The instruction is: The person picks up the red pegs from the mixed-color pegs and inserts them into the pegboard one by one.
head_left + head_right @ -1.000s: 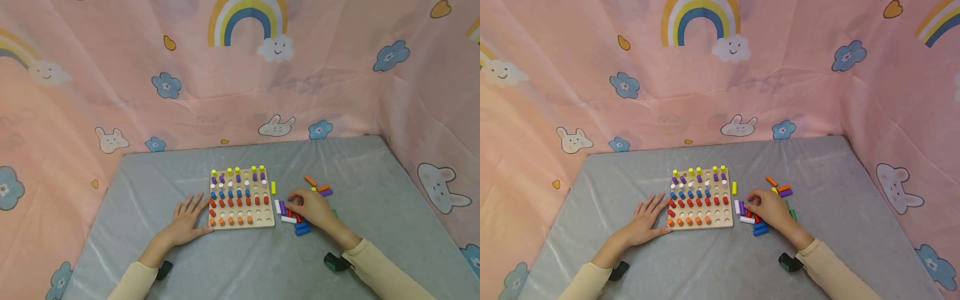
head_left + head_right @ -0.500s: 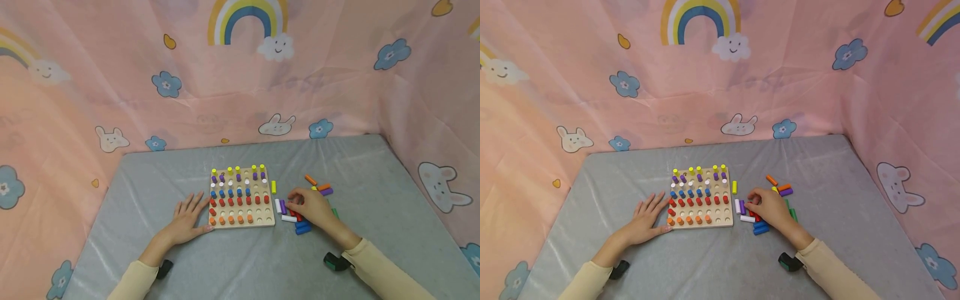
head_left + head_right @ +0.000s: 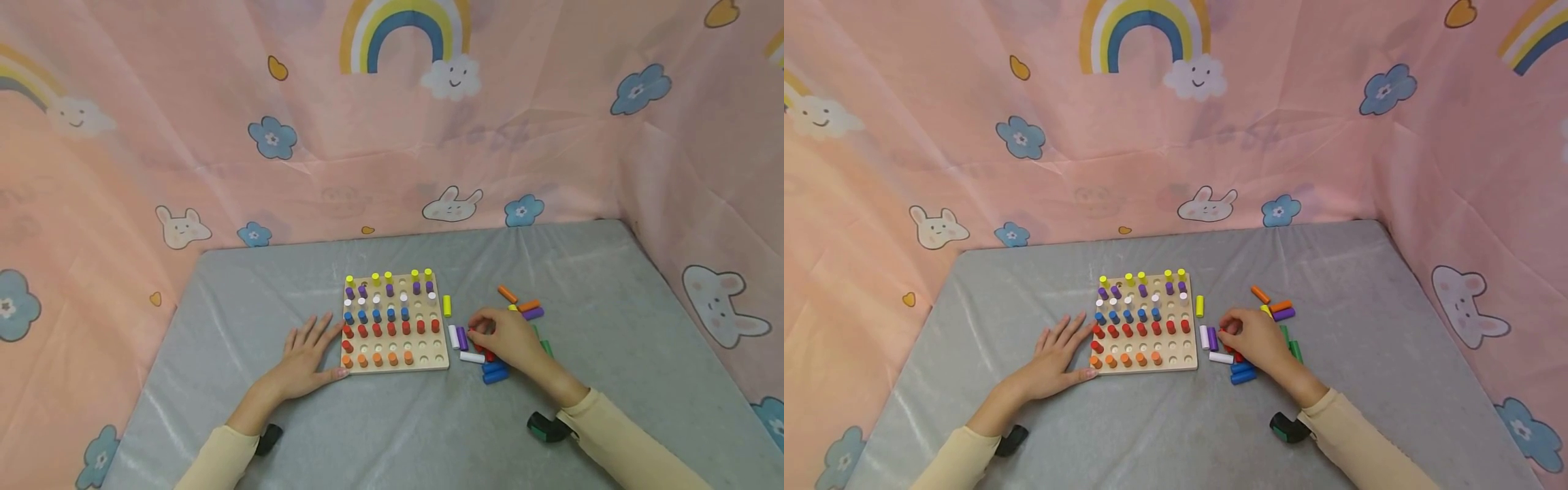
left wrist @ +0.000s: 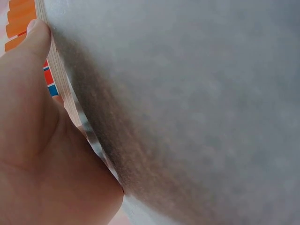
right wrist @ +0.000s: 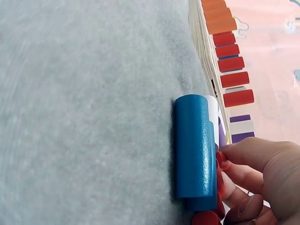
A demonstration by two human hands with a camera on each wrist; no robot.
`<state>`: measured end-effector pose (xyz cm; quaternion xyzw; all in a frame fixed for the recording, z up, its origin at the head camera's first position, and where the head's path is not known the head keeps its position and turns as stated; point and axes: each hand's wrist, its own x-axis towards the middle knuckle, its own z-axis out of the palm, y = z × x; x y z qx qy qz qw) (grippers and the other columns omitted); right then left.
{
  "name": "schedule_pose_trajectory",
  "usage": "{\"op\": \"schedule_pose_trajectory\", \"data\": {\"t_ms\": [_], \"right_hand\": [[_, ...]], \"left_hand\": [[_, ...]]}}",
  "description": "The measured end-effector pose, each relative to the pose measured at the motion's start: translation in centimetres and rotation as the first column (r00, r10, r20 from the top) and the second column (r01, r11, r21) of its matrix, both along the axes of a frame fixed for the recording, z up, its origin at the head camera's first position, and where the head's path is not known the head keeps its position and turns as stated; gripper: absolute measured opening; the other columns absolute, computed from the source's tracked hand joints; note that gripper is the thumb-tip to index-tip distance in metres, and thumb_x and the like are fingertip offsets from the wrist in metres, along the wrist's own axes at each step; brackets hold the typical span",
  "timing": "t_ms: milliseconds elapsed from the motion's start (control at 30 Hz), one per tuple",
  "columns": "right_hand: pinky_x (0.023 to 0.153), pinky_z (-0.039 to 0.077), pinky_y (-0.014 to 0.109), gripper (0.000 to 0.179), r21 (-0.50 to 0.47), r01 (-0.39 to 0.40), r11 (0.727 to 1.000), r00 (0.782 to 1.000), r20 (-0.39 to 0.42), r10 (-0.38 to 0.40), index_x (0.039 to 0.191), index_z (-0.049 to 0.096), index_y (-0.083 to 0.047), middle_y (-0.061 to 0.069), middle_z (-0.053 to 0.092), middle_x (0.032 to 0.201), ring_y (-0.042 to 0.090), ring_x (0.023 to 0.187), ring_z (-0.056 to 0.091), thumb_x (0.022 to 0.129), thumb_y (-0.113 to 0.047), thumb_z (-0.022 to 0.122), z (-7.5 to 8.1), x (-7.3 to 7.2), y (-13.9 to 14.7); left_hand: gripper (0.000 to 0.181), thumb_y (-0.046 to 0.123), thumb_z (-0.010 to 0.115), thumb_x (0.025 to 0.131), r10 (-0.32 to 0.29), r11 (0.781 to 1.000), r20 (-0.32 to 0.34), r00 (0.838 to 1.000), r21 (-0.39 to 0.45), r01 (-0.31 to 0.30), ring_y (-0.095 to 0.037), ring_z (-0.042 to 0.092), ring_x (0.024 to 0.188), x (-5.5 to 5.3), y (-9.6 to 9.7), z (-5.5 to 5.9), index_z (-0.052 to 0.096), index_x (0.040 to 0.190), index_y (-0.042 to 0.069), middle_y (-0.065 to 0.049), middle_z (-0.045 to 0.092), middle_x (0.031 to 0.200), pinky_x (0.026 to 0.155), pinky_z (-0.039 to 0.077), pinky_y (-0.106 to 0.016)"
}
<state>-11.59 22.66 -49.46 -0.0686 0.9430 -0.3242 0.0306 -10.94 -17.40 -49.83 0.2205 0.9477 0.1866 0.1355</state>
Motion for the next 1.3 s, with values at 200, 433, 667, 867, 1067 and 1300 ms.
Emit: {"op": "schedule_pose_trajectory", "data": {"t_ms": [200,433,667,867,1067,1300], "right_hand": [[0.049,0.038,0.022,0.012,-0.039,0.007,0.999,1.000,-0.006,-0.007,0.092,0.074,-0.012,-0.003,0.067,0.073,0.007,0.059,0.052,0.084,-0.020,0.077,0.1,0.0,0.1],[0.051,0.038,0.021,0.013,-0.098,0.024,0.995,0.999,-0.019,-0.026,0.096,0.075,-0.012,0.000,0.069,0.080,0.010,0.062,0.051,0.085,-0.018,0.077,0.4,-0.1,0.0],[0.050,0.035,0.021,0.014,-0.140,0.009,0.990,0.999,-0.049,-0.016,0.099,0.075,-0.011,0.001,0.070,0.084,0.011,0.057,0.044,0.086,-0.018,0.077,0.7,0.0,-0.2],[0.049,0.034,0.021,0.014,-0.159,-0.013,0.987,0.998,-0.064,0.003,0.099,0.075,-0.012,0.002,0.071,0.087,0.010,0.054,0.041,0.086,-0.017,0.078,1.0,-0.1,-0.5],[0.045,0.031,0.022,0.014,-0.190,-0.036,0.981,0.997,-0.079,0.021,0.099,0.074,-0.014,0.003,0.073,0.089,0.009,0.048,0.037,0.085,-0.017,0.078,1.3,-0.2,-0.9],[0.046,0.031,0.022,0.014,-0.217,-0.057,0.975,0.996,-0.077,0.042,0.099,0.073,-0.014,0.003,0.071,0.091,0.008,0.048,0.035,0.086,-0.017,0.077,1.8,0.0,-1.6]], "left_hand": [[0.090,0.057,0.064,0.090,0.004,1.000,0.014,1.000,-0.003,-0.004,-0.040,0.004,0.155,-0.1,0.0,-0.1,0.017,0.160,0.026,-0.009,0.008,0.169,0.116,0.004,-0.071],[0.091,0.058,0.064,0.089,0.008,1.000,0.019,1.000,-0.001,-0.008,-0.039,0.003,0.155,-0.1,-0.1,-0.1,0.017,0.160,0.027,-0.008,0.007,0.169,0.117,0.003,-0.070],[0.091,0.057,0.065,0.089,0.011,1.000,0.019,1.000,-0.002,-0.011,-0.039,0.004,0.155,0.0,-0.1,0.0,0.017,0.160,0.025,-0.008,0.008,0.169,0.117,0.004,-0.070],[0.089,0.057,0.063,0.090,0.006,1.000,0.012,1.000,0.001,-0.006,-0.041,0.006,0.155,0.0,0.0,0.2,0.020,0.160,0.023,-0.011,0.010,0.169,0.116,0.006,-0.071],[0.089,0.056,0.064,0.090,0.006,1.000,0.012,1.000,0.006,-0.006,-0.042,0.006,0.155,0.0,0.1,0.3,0.019,0.160,0.023,-0.011,0.010,0.169,0.116,0.005,-0.071],[0.091,0.057,0.064,0.090,0.009,1.000,0.025,1.000,-0.001,-0.009,-0.040,0.004,0.155,0.0,0.0,0.1,0.018,0.160,0.024,-0.010,0.008,0.169,0.117,0.003,-0.070]]}}
